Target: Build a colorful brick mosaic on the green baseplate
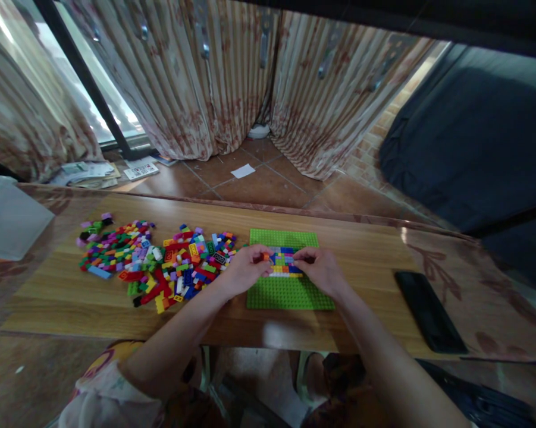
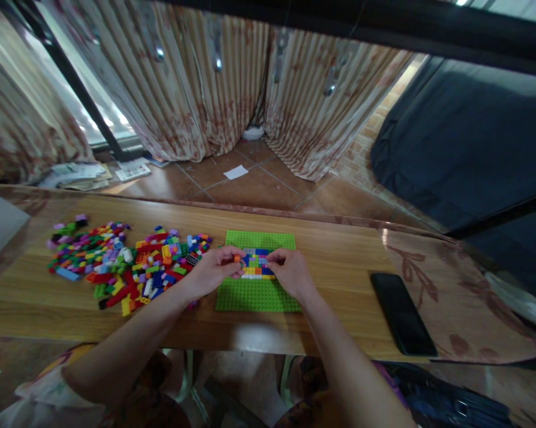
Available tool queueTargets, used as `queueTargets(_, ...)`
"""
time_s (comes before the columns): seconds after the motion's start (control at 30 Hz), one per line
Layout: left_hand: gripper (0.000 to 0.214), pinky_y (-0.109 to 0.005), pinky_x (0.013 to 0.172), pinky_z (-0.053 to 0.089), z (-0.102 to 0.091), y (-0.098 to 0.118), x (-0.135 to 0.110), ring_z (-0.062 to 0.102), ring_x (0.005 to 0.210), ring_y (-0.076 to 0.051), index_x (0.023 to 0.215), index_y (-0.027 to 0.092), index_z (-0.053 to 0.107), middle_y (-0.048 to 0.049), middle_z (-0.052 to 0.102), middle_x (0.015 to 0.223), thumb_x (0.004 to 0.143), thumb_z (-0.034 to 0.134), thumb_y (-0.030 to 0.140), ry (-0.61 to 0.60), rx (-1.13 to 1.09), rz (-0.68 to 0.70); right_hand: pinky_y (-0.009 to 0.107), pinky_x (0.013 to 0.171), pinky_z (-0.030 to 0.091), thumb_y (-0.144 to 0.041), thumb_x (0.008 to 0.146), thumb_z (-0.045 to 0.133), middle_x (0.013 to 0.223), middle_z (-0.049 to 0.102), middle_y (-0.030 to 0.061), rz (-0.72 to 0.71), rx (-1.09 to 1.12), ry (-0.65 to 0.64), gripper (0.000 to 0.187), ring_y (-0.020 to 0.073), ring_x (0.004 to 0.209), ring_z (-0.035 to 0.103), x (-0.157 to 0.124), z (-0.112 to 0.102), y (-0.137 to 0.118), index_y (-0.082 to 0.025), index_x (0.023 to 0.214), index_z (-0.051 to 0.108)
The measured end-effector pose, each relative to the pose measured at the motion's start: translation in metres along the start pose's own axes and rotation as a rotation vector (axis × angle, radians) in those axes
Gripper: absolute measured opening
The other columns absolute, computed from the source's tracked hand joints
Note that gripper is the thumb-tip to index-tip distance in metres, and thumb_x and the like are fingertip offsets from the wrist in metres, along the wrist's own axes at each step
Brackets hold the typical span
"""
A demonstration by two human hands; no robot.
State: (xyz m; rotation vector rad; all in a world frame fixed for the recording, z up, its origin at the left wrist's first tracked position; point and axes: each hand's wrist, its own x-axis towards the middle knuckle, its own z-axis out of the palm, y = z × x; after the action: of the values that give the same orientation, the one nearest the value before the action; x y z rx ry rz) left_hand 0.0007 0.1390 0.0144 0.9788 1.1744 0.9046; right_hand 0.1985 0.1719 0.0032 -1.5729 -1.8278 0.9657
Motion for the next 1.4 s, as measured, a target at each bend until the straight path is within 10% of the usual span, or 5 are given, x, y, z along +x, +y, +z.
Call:
queueTargets(0.53,0.020,-0.023,0.065,0.053,0.002,0.005,-0.004,0.065,0.062,-0.009,0.096,0.013,0.061,0.0006,0.065,0.075,0.077,0.059,0.008,0.006,-0.145,-0.024,0.029,0.068,0.049,-0.022,0.076,0.061,0.076,0.071,0.0023,-0.066,0.043,0.069,0.011,0.0155,0.069,0.063,-0.003,0.005,0.000,-0.018,0.080,0.070)
queueTargets(0.9,0.029,-0.028,0.070,0.053,0.002,0.003,-0.007,0.063,0.068,-0.012,0.097,0.014,0.063,-0.0020,0.068,0.085,0.072,0.072,0.026,-0.114,-0.277,-0.017,0.028,0.072,0.048,-0.029,0.084,0.063,0.085,0.066,0.0023,-0.406,0.116,0.009,0.009,0.0150,0.080,0.061,-0.028,0.022,-0.033,-0.024,0.089,0.068)
queueTargets(1.4,0.035,-0.022,0.055,0.046,-0.001,0.001,-0.010,0.053,0.053,-0.008,0.082,0.011,0.067,-0.0001,0.060,0.063,0.073,0.070,0.045,-0.268,-0.157,0.070,0.028,0.071,0.047,-0.030,0.086,0.060,0.077,0.065,0.0012,-0.454,0.085,0.000,0.013,0.0155,0.075,0.060,-0.036,0.016,-0.035,-0.023,0.076,0.066)
